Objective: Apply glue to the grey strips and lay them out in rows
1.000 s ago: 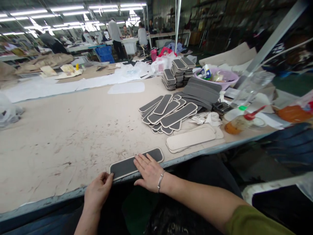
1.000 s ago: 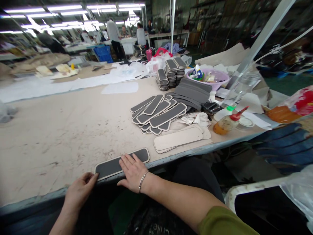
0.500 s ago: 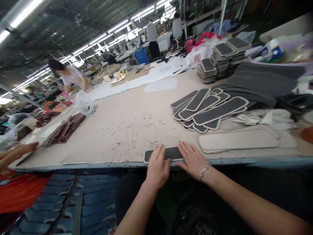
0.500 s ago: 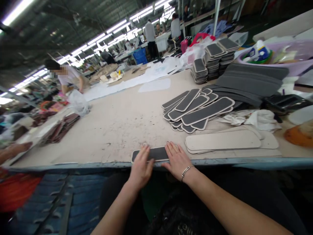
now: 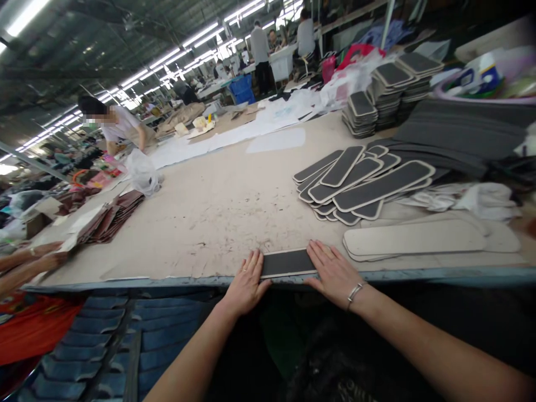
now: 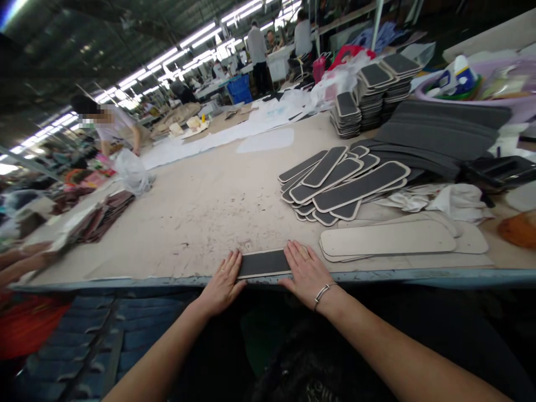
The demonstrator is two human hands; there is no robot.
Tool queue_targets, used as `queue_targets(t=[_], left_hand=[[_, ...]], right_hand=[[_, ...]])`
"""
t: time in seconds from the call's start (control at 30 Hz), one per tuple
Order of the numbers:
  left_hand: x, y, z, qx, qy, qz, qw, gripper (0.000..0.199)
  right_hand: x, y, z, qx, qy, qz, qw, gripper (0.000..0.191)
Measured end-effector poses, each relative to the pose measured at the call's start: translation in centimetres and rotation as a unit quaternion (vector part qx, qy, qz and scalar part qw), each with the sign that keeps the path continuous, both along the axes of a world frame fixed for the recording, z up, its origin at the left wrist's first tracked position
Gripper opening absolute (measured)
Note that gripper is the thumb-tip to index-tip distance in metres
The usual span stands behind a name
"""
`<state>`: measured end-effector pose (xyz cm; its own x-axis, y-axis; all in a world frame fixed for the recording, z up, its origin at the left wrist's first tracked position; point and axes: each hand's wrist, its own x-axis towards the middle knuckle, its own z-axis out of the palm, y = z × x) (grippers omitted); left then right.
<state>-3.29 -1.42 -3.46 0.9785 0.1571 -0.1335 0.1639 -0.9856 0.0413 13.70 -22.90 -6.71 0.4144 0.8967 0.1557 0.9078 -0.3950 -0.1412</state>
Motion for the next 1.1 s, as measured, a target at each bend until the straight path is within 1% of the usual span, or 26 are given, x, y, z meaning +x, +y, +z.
queue_targets(t=[0.07, 0.13, 0.2, 0.27, 0.3, 0.4, 0.47, 0.53, 0.67, 0.77, 0.87, 0.93, 1.0, 1.07, 1.1], left_hand=[[-0.5, 0.7, -0.2, 0.016, -0.007, 0.004, 1.000, 0.072], [-0.6, 0.7, -0.6, 0.030, -0.019, 0.001, 0.999, 0.073], [-0.5, 0.6, -1.0, 0.041, -0.032, -0.006, 0.999, 0.072], [-0.7, 0.7, -1.6, 0.051, -0.048, -0.013, 0.997, 0.072], [-0.8, 0.9, -1.9, 0.055, -0.057, -0.015, 0.997, 0.072], [-0.9, 1.8, -3.2, 0.069, -0.083, -0.023, 0.994, 0.072], [-0.8, 2.2, -3.7, 0.072, -0.086, -0.025, 0.993, 0.071], [-0.8, 2.4, -3.8, 0.065, -0.075, -0.016, 0.995, 0.069], [-0.8, 2.6, -3.5, 0.019, -0.053, -0.005, 0.998, 0.059], [-0.3, 3.5, -3.1, -0.033, -0.058, 0.018, 0.998, 0.055], [1.4, 4.5, -1.8, -0.080, -0.057, 0.065, 0.993, 0.056], [2.8, 4.8, -0.6, -0.096, -0.037, 0.084, 0.991, 0.053], [4.2, 4.7, 0.8, -0.094, -0.010, 0.105, 0.990, 0.048], [5.3, 4.4, 1.9, -0.093, 0.017, 0.131, 0.987, 0.042], [5.8, 4.2, 2.5, -0.103, 0.027, 0.145, 0.984, 0.039]], right_hand=[[0.1, 0.0, 0.1, -0.008, 0.015, 0.003, 1.000, 0.075], [0.0, 0.0, 0.5, -0.015, 0.033, -0.003, 0.999, 0.077], [-0.5, 0.2, 1.2, -0.013, 0.049, -0.024, 0.998, 0.081], [-1.4, 0.7, 2.1, 0.001, 0.065, -0.027, 0.998, 0.083], [-2.0, 1.0, 2.5, 0.012, 0.072, -0.009, 0.997, 0.083], [-3.0, 1.9, 3.2, 0.037, 0.091, 0.078, 0.992, 0.081], [-2.7, 2.0, 3.3, 0.034, 0.102, 0.100, 0.989, 0.082], [-1.8, 1.3, 3.3, 0.027, 0.114, 0.086, 0.989, 0.084], [0.1, -0.9, 2.9, 0.035, 0.128, 0.028, 0.991, 0.085], [1.0, -1.9, 2.8, 0.030, 0.138, -0.003, 0.990, 0.088], [2.4, -2.6, 4.0, 0.029, 0.130, -0.039, 0.990, 0.094], [4.1, -3.5, 5.4, 0.049, 0.110, -0.054, 0.991, 0.086], [6.3, -5.0, 6.9, 0.062, 0.098, -0.074, 0.990, 0.072], [8.4, -7.0, 7.7, 0.055, 0.097, -0.111, 0.987, 0.064], [9.3, -8.0, 7.8, 0.048, 0.098, -0.135, 0.985, 0.064]])
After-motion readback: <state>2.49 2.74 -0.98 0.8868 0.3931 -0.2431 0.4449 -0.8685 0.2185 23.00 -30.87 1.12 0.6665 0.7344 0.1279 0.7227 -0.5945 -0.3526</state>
